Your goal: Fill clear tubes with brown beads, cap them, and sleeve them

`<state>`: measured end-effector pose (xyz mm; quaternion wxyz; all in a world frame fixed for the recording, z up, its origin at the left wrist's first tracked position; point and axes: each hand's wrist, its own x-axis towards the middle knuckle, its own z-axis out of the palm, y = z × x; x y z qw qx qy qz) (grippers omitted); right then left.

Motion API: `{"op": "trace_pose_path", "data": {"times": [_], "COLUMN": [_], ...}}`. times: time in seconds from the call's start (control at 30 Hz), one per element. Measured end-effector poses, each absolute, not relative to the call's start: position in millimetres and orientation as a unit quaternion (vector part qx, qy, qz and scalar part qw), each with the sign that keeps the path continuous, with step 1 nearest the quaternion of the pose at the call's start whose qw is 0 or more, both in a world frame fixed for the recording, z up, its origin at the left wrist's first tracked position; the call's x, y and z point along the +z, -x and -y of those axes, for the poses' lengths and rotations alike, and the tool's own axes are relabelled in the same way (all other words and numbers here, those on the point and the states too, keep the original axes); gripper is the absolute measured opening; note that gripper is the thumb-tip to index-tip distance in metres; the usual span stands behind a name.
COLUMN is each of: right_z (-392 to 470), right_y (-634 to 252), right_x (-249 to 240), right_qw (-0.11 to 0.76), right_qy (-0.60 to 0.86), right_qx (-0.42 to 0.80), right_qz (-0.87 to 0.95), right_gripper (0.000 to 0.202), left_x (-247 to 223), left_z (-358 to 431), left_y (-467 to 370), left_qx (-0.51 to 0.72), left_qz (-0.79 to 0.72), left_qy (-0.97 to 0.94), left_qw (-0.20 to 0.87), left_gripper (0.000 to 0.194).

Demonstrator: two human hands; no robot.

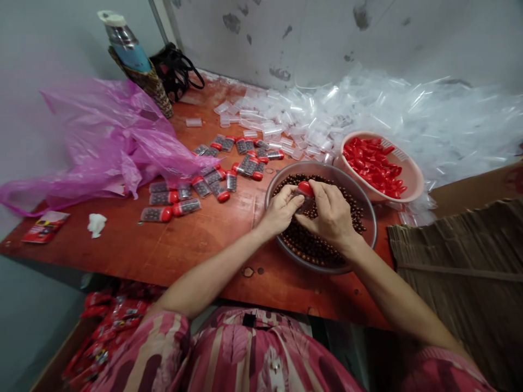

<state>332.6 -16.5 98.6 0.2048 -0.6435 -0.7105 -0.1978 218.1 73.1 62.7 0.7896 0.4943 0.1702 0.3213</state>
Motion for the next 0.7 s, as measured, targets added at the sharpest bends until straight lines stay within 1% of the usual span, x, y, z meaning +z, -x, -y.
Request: {"op": "trace_pose_path", "data": {"times": [0.1, 0.17, 0.23, 0.27, 0.3, 0.33, 0.37, 0.4, 0.47, 0.57, 0.63, 0.7], "right_z": [12.9, 4.7, -12.8, -25.8, -41.4, -59.3, -78.8, -99.4, -140.0, -190.1, -212.1, -225.0], "right_y": [-334.1, -341.2, -356.4, -367.1, -379.3, -392.2, -405.1, -417.1, -436.1, -449.4, -451.0, -450.6], "right_x": [108.7, 120.2, 130.6, 133.9, 135.3, 134.5, 131.7, 126.9, 113.2, 89.2, 75.4, 65.3], "right_qw": [0.197, 0.193, 0.213, 0.229, 0.242, 0.240, 0.218, 0.173, 0.051, -0.087, -0.139, -0.163], "right_qy": [0.637, 0.625, 0.608, 0.607, 0.619, 0.645, 0.682, 0.718, 0.759, 0.764, 0.757, 0.757], "right_qx": [-0.162, -0.085, 0.009, 0.049, 0.073, 0.077, 0.066, 0.056, 0.042, 0.041, 0.046, 0.046], "right_qz": [0.727, 0.752, 0.765, 0.759, 0.744, 0.721, 0.694, 0.672, 0.648, 0.638, 0.636, 0.631], "right_gripper": [0.074, 0.083, 0.091, 0.090, 0.081, 0.066, 0.054, 0.045, 0.035, 0.036, 0.037, 0.039], "left_x": [69.5, 78.5, 86.9, 89.1, 89.2, 86.8, 82.0, 74.9, 56.6, 29.4, 17.3, 10.6], "left_z": [-72.0, -73.8, -80.6, -86.1, -92.9, -100.5, -108.4, -116.2, -129.8, -143.6, -148.9, -152.0], "left_y": [-217.0, -209.7, -195.0, -185.3, -174.6, -163.5, -152.5, -142.1, -124.4, -106.9, -100.7, -97.9], "left_qx": [0.331, 0.344, 0.361, 0.370, 0.378, 0.381, 0.380, 0.372, 0.353, 0.295, 0.249, 0.215], "left_qz": [-0.167, -0.172, -0.193, -0.210, -0.233, -0.257, -0.281, -0.304, -0.351, -0.395, -0.396, -0.385], "left_qy": [-0.450, -0.420, -0.420, -0.433, -0.448, -0.464, -0.480, -0.503, -0.575, -0.703, -0.771, -0.818], "left_qw": [0.813, 0.822, 0.810, 0.795, 0.776, 0.758, 0.739, 0.718, 0.649, 0.512, 0.432, 0.370], "left_gripper": [0.037, 0.038, 0.038, 0.037, 0.036, 0.035, 0.035, 0.034, 0.033, 0.029, 0.028, 0.028]}}
